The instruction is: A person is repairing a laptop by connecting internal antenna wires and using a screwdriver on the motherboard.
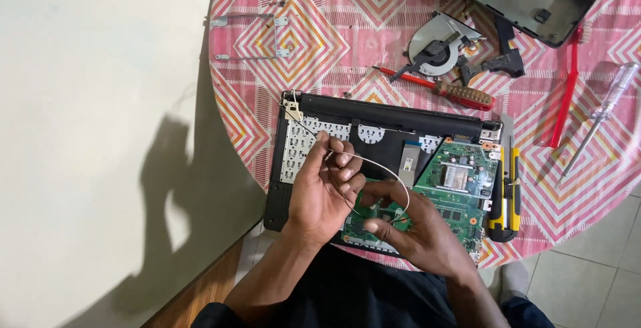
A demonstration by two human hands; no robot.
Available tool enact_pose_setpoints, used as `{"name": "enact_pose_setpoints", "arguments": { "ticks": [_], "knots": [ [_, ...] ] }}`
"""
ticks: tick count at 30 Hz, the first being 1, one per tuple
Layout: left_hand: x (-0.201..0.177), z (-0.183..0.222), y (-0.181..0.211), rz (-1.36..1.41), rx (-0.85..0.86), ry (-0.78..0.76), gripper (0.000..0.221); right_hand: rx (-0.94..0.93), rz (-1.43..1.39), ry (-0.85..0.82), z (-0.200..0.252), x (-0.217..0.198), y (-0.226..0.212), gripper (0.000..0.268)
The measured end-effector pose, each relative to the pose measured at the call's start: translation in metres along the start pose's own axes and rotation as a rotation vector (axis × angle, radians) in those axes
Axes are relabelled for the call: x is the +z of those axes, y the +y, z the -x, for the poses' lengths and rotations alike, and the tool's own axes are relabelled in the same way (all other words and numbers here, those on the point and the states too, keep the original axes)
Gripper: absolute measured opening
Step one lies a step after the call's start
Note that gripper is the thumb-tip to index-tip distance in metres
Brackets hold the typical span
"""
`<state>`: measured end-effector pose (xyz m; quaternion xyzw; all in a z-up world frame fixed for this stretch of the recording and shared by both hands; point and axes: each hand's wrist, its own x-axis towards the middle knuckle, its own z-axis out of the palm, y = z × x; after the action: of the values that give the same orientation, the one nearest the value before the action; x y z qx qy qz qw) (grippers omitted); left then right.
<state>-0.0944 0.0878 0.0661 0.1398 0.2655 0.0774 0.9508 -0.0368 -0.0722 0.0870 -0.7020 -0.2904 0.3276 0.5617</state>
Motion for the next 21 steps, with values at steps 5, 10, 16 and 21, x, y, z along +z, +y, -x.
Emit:
{"name": "enact_pose_setpoints", "arguments": {
  "ticks": [5,10,16,21],
  "knots": [
    [-0.012,0.003,0.011,-0.152,0.142,0.081,0.032,0.187,0.011,-0.185,0.015,0.0,0.003,0.048],
    [-0.047,0.012,0.041,-0.172,0.139,0.092,0.014,0.233,0.099,-0.33,0.016,0.004,0.001,0.025],
    [-0.053,0.026,0.065,-0.733,0.237,0.186,0.035,0.083,0.163,-0.51,0.016,0.01,0.01,0.024],
    [-0.045,0.017,0.069,-1.033,0.318,0.237,0.049,0.061,0.213,-0.619,0.019,0.018,0.006,0.024]
  ]
}}
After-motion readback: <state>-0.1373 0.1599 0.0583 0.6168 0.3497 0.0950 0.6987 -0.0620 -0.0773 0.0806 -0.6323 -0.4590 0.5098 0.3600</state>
